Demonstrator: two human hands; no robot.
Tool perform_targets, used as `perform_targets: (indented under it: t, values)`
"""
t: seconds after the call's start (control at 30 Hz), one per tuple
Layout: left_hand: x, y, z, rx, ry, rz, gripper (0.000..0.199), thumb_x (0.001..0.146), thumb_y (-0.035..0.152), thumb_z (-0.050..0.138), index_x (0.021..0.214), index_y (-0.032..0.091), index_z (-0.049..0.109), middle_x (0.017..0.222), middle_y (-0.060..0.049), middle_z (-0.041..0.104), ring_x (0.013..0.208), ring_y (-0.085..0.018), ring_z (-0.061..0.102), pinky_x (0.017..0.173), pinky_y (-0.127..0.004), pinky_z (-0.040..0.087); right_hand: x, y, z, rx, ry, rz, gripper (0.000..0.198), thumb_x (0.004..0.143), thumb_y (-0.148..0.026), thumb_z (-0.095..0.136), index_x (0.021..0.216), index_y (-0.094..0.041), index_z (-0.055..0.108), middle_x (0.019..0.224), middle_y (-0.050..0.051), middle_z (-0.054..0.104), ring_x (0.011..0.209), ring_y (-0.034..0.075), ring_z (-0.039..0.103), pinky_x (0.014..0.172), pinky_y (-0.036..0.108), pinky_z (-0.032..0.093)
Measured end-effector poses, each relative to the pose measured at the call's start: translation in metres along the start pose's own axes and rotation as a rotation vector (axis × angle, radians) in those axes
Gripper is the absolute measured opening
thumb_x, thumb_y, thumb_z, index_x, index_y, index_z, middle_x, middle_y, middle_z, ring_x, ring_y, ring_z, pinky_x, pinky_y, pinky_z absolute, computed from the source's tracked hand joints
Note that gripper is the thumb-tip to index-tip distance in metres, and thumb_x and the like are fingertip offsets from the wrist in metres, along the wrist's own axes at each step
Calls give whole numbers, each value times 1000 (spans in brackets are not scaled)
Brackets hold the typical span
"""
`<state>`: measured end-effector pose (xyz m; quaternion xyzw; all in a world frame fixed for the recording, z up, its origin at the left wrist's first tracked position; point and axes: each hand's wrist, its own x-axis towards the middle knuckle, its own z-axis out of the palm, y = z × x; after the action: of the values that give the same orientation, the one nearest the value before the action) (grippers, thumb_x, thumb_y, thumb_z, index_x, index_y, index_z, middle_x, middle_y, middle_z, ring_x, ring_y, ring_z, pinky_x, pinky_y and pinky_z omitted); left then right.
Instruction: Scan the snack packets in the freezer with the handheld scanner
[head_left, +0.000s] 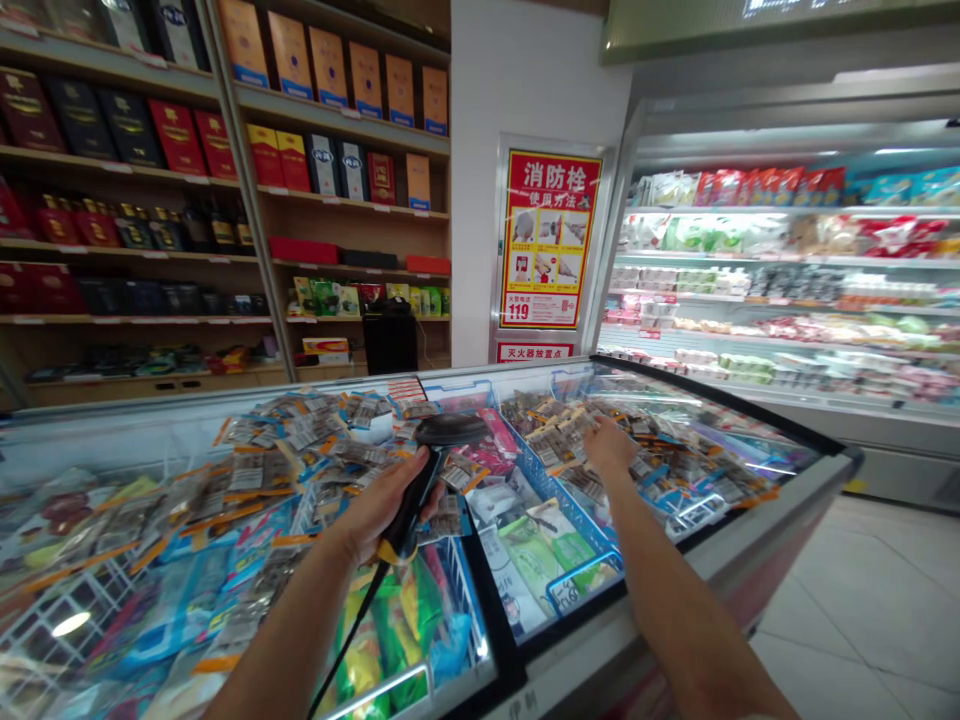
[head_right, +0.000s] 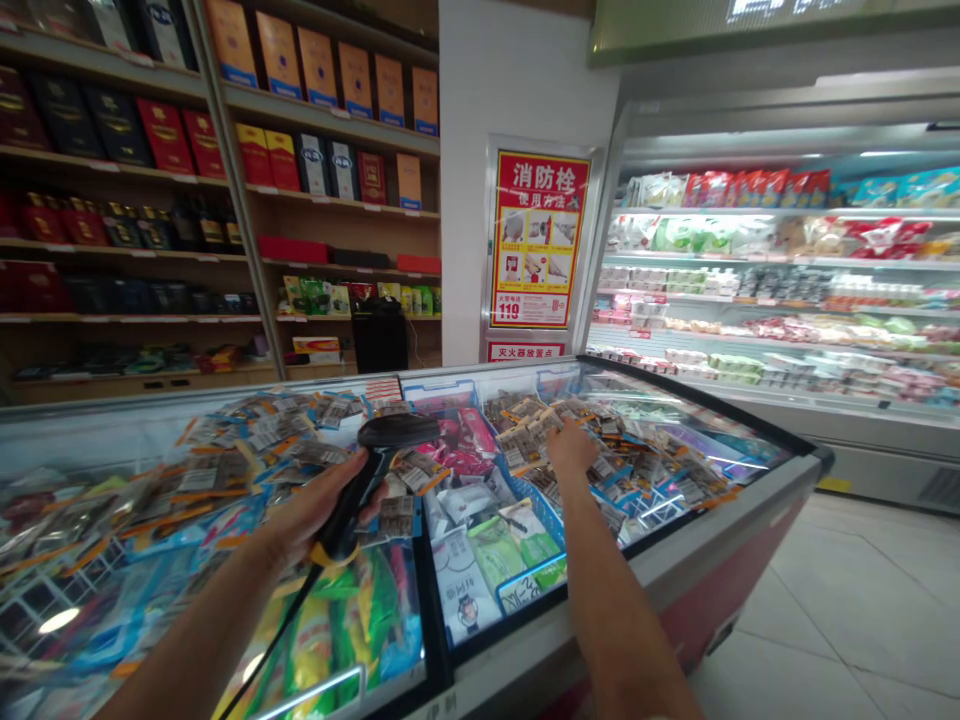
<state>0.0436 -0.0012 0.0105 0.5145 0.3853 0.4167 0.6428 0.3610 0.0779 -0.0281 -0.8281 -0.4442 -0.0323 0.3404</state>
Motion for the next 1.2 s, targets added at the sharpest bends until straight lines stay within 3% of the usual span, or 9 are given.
perform_targets:
  t: [0.1,0.17,0.23,0.33,0.47,0.7,0.8,0.97,1.2]
  values:
    - [-2,2,-9,-27,58,-11,40,66,54,55,67,14,50,58,-1,54,43,-8,46,41,-20,36,-5,-4,-1,-42,127,43,41,75,-24,43,115,-15,52,112,19,53,106,33,45,82,51,33]
    - [-2,3,-14,-38,70,-23,40,65,54,56,68,14,50,57,0,55,43,-8,47,41,-20,36,-14,-17,2,-20,140,-58,40,76,-26,44,113,-15,54,116,17,51,109,33,42,84,50,32]
    - [-3,4,-16,-32,88,-28,40,66,53,56,69,14,51,58,-1,55,43,-8,47,41,-20,37,-29,-36,8,43,57,-222,37,77,-30,44,108,-16,57,112,15,55,107,31,45,86,47,32]
    - [-5,6,-15,-21,116,-19,40,65,53,57,69,14,52,59,-1,56,43,-8,47,40,-19,36,-59,-70,21,136,-199,-409,38,78,-44,42,97,-18,62,95,12,63,94,28,54,82,41,36]
    - [-6,5,-14,-34,96,-22,39,64,52,58,72,14,52,57,0,56,43,-8,48,40,-19,36,-94,-102,41,147,-397,-498,48,71,-60,43,82,-18,65,80,10,65,85,26,58,78,38,38]
    - [-4,3,-14,-33,88,-54,38,65,51,58,71,14,52,56,-1,56,43,-9,50,42,-20,39,-95,-102,62,337,-545,-369,26,53,-42,68,55,-18,58,56,3,58,68,22,57,62,31,40]
    - [-4,3,-11,-45,83,-59,38,65,51,59,73,14,52,56,0,55,43,-9,50,42,-20,39,-78,-86,55,445,-547,-276,17,51,-29,68,59,-18,57,54,-1,55,61,18,55,55,26,38]
    - [-5,1,-6,-10,63,-72,38,66,52,57,76,15,51,57,0,56,43,-9,50,40,-19,37,-51,-60,36,638,-511,-141,11,61,-26,57,69,-19,58,57,-2,56,57,15,53,52,24,39]
    - [-3,-2,-5,14,10,-68,39,65,53,57,73,15,51,54,0,54,43,-9,49,40,-18,37,-38,-55,30,821,-467,-38,14,60,-21,54,73,-17,58,62,0,61,61,15,57,57,24,42]
